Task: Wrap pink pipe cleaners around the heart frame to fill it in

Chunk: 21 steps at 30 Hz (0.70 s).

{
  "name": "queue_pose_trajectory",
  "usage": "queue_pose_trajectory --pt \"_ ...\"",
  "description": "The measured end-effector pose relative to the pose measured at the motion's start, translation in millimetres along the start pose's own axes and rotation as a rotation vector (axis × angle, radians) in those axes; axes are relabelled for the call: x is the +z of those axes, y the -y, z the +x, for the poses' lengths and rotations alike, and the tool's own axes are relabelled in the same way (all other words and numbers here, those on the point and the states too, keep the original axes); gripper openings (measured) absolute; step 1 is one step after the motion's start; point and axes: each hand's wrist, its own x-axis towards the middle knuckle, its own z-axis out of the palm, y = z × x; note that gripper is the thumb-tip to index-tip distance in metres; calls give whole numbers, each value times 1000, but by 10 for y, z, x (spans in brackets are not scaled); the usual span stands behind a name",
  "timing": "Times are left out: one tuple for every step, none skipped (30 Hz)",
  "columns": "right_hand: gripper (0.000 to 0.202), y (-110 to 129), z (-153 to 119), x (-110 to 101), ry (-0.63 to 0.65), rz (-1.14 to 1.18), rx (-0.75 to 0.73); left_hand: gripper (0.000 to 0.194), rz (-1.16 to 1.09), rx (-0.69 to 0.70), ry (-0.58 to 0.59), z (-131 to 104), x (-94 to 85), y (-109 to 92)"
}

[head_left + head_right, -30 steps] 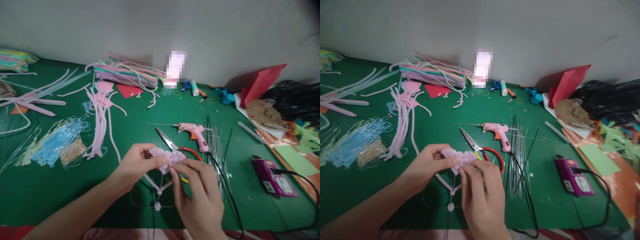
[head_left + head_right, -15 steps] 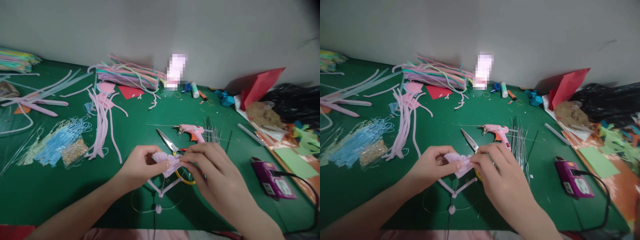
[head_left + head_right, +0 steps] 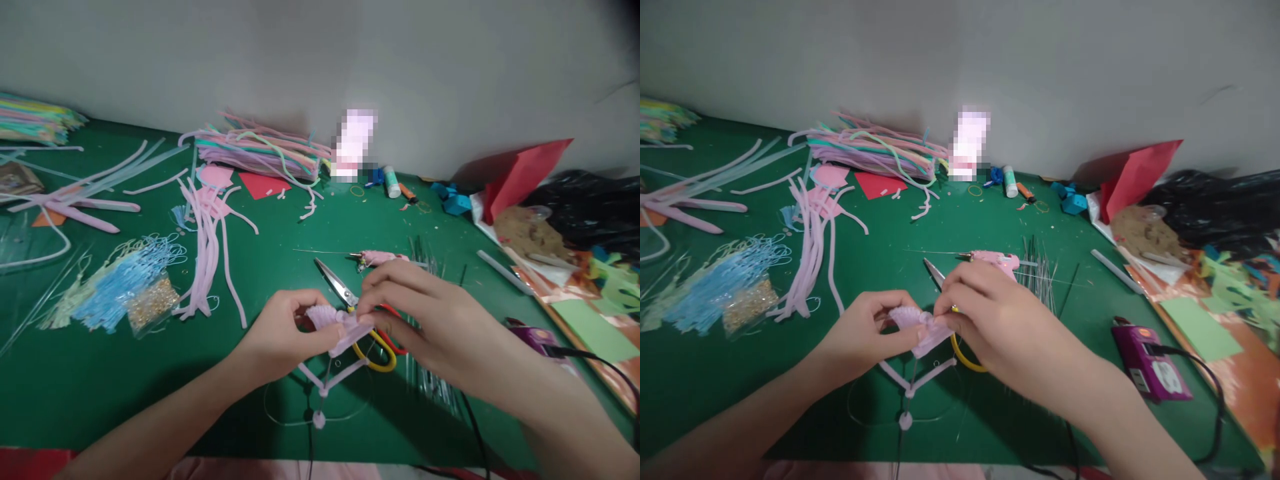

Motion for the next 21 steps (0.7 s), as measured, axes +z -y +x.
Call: queue_pose_trajectory --pt "20 39 -8 24 -4 -67 -28 17 46 24 -28 -2 6 13" --pt "20 88 -19 51 -25 -146 -52 17 99 53 -58 -7 15 26" --pt "20 143 -28 78 -29 -219 -69 17 157 84 -87 -12 25 37" --pt "22 201 -32 101 -26 -281 -95 17 212 114 -115 -19 35 46" --pt "24 257 -28 120 -17 -332 -116 16 250 140 -134 -26 46 53" --pt "26 307 -14 133 -3 -368 -136 14 266 158 -143 -32 55 56" --pt "27 346 12 140 0 -397 -149 14 265 167 -143 -36 62 57" --pt "27 373 48 142 -1 -423 -159 13 254 173 -137 -38 68 56" --pt "27 385 93 140 -2 -434 -172 14 239 179 -130 -38 73 53" --pt "25 380 144 135 2 -431 -185 14 224 183 -124 -35 76 49" --pt "24 358 197 127 2 -415 -198 15 213 185 -121 -30 79 44" --pt "22 323 250 117 17 -369 -209 16 196 183 -123 -22 82 38" --pt "20 276 299 107 46 -323 -208 16 170 174 -124 -13 85 33" --pt "19 223 340 98 70 -270 -205 17 133 155 -121 -4 86 30" --pt "16 169 371 91 127 -191 -164 16 90 127 -113 6 86 27" --pt "13 118 390 87 132 -80 -126 15 43 97 -99 14 83 26" --pt "10 75 396 90 127 34 -51 14 -6 70 -83 21 77 28" --pt "7 43 387 100 106 144 24 13 -46 48 -70 25 67 30" --pt "5 22 366 119 75 223 87 12 -67 33 -66 26 54 35" --pt "3 12 335 146 32 293 152 12 -76 23 -66 25 39 40" --pt "5 9 296 178 -32 332 211 12 -74 18 -72 21 21 46"
